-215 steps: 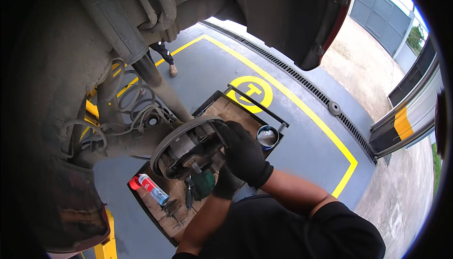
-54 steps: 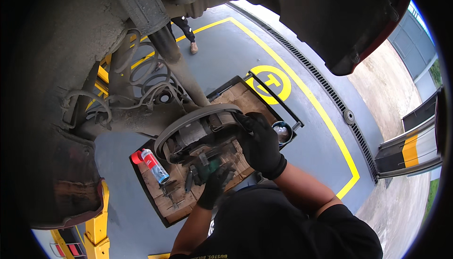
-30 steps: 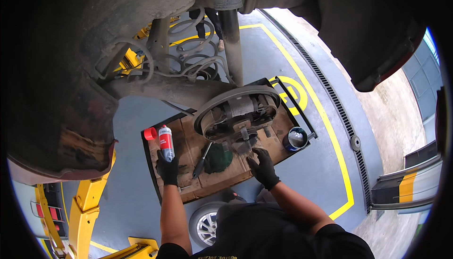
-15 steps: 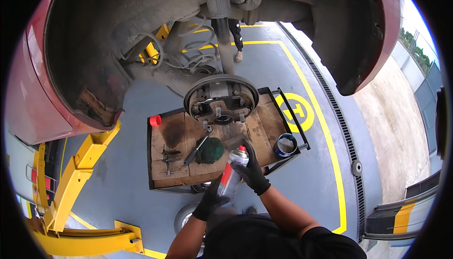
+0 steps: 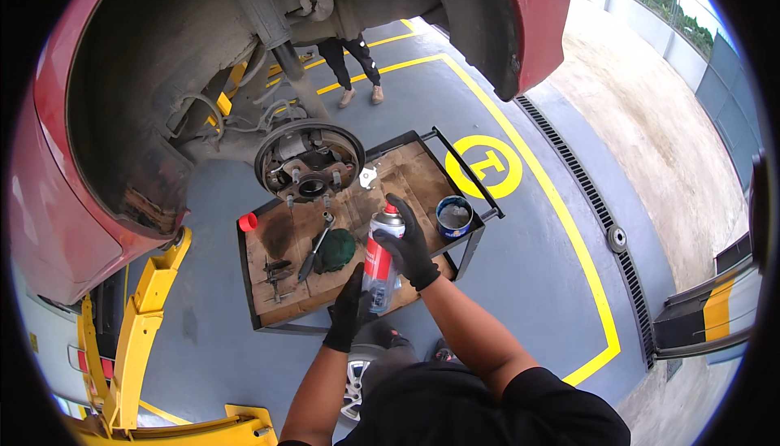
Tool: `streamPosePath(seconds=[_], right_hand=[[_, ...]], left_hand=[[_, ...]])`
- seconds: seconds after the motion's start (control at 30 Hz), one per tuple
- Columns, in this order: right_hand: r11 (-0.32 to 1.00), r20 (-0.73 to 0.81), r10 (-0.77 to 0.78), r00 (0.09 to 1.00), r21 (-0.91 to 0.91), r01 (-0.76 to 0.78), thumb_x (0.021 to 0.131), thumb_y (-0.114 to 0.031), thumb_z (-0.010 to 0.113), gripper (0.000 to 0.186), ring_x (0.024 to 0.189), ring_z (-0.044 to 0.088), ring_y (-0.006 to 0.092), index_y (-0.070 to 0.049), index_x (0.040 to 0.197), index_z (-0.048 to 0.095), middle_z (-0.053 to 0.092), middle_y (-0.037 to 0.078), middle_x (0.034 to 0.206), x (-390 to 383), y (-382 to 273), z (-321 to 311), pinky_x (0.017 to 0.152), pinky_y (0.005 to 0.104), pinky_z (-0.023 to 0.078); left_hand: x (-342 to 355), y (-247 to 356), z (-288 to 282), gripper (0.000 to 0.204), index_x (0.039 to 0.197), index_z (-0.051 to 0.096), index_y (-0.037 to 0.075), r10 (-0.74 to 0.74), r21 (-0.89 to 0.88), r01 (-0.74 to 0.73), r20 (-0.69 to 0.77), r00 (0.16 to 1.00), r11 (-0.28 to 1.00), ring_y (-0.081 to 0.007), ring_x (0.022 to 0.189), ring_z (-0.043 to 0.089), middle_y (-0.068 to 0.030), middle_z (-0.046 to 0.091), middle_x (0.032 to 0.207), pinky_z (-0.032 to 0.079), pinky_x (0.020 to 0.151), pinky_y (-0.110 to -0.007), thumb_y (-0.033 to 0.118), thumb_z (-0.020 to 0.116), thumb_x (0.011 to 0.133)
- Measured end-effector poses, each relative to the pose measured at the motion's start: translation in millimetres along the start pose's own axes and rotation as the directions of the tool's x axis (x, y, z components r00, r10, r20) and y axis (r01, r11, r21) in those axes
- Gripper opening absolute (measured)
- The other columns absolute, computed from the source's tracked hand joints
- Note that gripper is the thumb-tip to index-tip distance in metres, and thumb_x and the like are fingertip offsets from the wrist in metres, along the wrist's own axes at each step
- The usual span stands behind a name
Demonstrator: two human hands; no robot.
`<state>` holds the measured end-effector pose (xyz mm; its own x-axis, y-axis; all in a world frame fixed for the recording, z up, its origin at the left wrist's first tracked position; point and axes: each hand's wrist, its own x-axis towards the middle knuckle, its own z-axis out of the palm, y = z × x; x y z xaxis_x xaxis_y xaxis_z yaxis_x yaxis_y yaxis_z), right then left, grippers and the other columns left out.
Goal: The person cleans a brake drum with a spray, scrapes the rear brake assembly with a screwdriver, and sprays the assembly.
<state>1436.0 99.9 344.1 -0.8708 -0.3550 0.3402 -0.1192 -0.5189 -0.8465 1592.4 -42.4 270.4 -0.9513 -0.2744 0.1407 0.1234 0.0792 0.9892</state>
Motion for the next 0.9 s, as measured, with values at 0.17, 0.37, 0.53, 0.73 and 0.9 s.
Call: streamPosePath(seconds=[0.17,0.37,0.53,0.73,0.9], right_hand=[[0.993,0.079,-0.099,0.992,-0.055,0.104,0.081,0.004,0.067,0.075,0.108,0.062,0.0195,-0.003,0.151,0.039,0.059,0.012,0.126,6.2,-0.7,19.1,0.096,0.0343,0.051],[0.992,-0.009,-0.126,0.992,-0.018,0.126,0.081,0.004,0.068,0.074,0.112,0.06,0.0192,-0.003,0.15,0.04,0.056,0.012,0.13,9.3,-2.0,14.4,0.097,0.0342,0.051],[0.985,0.047,-0.095,0.994,0.15,0.087,0.082,0.007,0.069,0.075,0.109,0.063,0.0194,-0.006,0.15,0.04,0.058,0.011,0.128,1.8,-6.4,8.7,0.096,0.0348,0.053],[0.959,0.047,-0.126,0.991,0.26,0.11,0.081,0.007,0.07,0.076,0.111,0.062,0.0199,-0.006,0.15,0.04,0.057,0.011,0.131,4.2,-22.8,10.1,0.098,0.036,0.053],[0.965,0.047,-0.173,0.984,0.208,0.16,0.08,0.008,0.071,0.075,0.115,0.061,0.0203,-0.006,0.148,0.042,0.056,0.012,0.133,17.8,-51.3,1.6,0.099,0.0364,0.052]], left_hand=[[-31.1,-86.6,-78.2,0.078,0.144,0.046,-0.001,0.041,0.93,-0.083,0.073,0.996,0.359,-0.0407,0.128,0.054,-0.0247,0.056,0.137,0.043,0.107,-0.051,0.046,0.071,0.086],[-39.2,-87.9,-79.9,0.071,0.134,0.055,-0.001,0.002,0.933,-0.116,0.122,0.993,0.342,-0.0443,0.127,0.052,-0.0265,0.055,0.136,0.042,0.107,-0.055,0.047,0.072,0.084],[-37.1,-87.1,-85.7,0.058,0.126,0.06,-0.002,-0.026,0.83,-0.128,0.169,0.985,0.543,-0.0449,0.127,0.052,-0.0277,0.055,0.136,0.042,0.107,-0.054,0.039,0.073,0.088],[-37.0,-88.8,-93.7,0.041,0.114,0.067,-0.003,-0.049,0.776,-0.099,0.165,0.985,0.623,-0.0448,0.127,0.051,-0.0272,0.059,0.131,0.042,0.108,-0.054,0.032,0.071,0.091],[-33.8,-80.9,-86.2,0.051,0.129,0.061,0.002,-0.081,0.806,-0.209,0.301,0.95,0.554,-0.043,0.133,0.047,-0.026,0.055,0.137,0.04,0.111,-0.049,0.034,0.071,0.091]])
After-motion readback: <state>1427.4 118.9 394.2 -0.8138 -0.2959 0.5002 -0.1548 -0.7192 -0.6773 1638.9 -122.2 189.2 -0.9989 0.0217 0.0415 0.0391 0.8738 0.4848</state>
